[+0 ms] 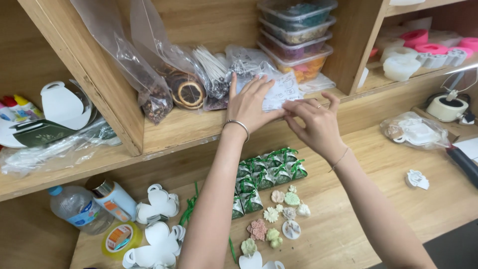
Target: Packaging small flower-shaped wax products into individual plastic bags and decorative paper boxes, then tying them with green ribbons.
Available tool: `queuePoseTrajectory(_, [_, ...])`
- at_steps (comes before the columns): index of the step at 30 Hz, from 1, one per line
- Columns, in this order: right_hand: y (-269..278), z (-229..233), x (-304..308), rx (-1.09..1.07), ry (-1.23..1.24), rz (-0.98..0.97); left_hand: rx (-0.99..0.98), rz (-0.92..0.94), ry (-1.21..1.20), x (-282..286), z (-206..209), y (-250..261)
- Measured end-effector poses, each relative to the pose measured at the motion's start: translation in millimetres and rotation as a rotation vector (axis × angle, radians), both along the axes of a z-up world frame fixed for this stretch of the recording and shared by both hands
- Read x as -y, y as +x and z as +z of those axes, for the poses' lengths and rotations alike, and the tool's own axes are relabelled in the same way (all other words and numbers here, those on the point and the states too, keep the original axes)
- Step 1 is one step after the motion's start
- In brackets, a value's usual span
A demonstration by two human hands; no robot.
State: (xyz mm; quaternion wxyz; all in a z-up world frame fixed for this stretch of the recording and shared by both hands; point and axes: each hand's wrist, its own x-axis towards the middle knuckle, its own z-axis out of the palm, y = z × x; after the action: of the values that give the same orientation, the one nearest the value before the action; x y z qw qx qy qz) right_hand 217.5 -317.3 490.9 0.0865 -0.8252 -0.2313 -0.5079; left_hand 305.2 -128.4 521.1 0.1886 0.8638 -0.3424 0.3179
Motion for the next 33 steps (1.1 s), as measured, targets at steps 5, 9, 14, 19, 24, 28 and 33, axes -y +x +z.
queuePoseTrajectory(5, [-1.7,-2.9,22.3,-0.069,0.063,0.012,0.015,-0.005,-0.004,1.0,4.4,-8.5])
queuePoseTrajectory(9, [-25.1,-1.5,26.6,-0.015,0.305,0.029,0.092,0.0,0.006,1.7,2.8,-9.1])
queuePoseTrajectory(14, [-65.8,-33.0,47.7,-0.182,1.081,0.471,0.287,-0.091,0.048,-2.9,2.1,-18.5])
queuePoseTrajectory(19, [-120.5,-61.2,40.9,-0.35,1.576,0.85,0.347,-0.25,-0.036,-15.6,-21.4,-91.9])
queuePoseTrajectory(24, [-147.7,-105.9,16.1,-0.445,1.517,0.663,-0.752,-0.745,-1.031,-17.1,-101.7,-179.7])
queuePoseTrajectory(28, [-160.6,-122.7,-25.0,-0.656,1.494,0.579,-1.134,-0.749,-1.384,-11.5,-176.0,-211.0])
queuePoseTrajectory(33, [-165.5,-149.3,-51.1,-0.777,1.289,0.388,-1.195,-0.456,-1.641,-22.8,-220.6,-224.7])
